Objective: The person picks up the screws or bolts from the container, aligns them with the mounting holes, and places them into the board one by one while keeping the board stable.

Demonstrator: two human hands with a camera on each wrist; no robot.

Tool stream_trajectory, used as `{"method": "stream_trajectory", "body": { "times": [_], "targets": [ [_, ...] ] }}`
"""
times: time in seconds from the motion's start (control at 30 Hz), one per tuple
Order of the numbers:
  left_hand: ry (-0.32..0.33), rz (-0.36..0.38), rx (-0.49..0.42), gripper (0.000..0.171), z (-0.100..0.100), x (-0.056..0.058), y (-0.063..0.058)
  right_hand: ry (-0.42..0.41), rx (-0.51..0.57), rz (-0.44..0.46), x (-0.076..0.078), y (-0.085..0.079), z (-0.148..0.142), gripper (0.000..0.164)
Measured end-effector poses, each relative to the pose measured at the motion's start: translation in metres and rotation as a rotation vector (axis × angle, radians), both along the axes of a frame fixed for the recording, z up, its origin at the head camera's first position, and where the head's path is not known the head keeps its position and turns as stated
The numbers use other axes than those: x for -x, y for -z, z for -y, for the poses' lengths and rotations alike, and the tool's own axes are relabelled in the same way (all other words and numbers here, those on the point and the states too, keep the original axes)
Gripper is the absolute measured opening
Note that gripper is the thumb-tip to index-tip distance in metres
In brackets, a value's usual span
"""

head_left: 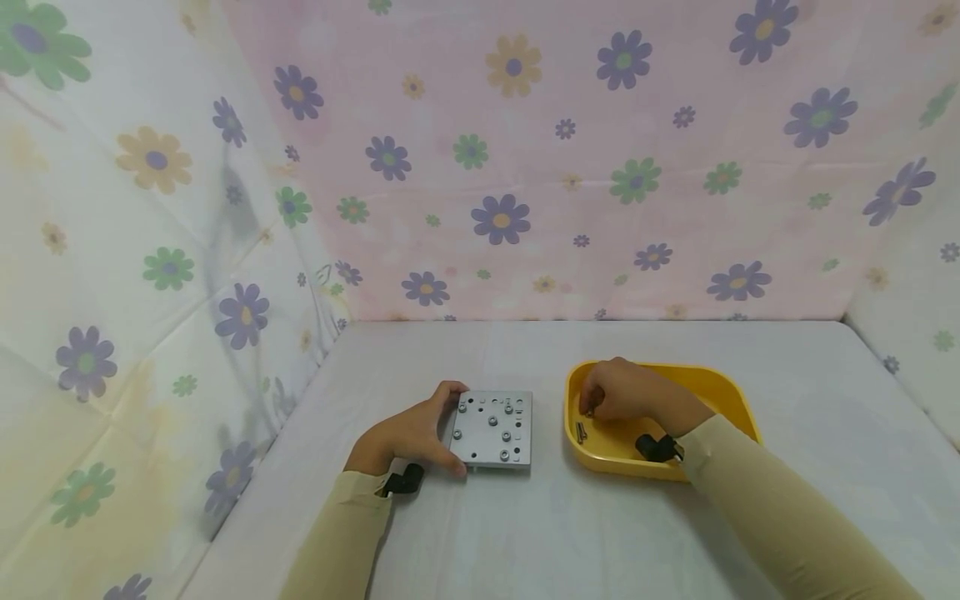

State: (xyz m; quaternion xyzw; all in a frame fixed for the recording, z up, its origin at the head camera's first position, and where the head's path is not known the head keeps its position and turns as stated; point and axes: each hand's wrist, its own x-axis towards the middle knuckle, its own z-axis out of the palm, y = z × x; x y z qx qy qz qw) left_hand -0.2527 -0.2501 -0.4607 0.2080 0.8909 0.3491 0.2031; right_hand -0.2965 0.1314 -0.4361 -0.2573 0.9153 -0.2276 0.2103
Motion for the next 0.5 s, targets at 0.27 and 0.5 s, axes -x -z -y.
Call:
{"method": "stream_trajectory", "body": {
  "times": [0.27, 0.5],
  "targets": [
    [-0.005, -0.002, -0.002, 0.126, -0.0016, -0.0009, -0.0015, 0.007, 0.012, 0.003, -0.0045, -0.005, -0.0013, 0.017],
    [-0.022, -0.003, 0.006, 0.124, -0.0012, -0.0018, -0.0012, 0.023, 0.029, 0.039, -0.0049, -0.0056, -0.0013, 0.014]
  ]
}}
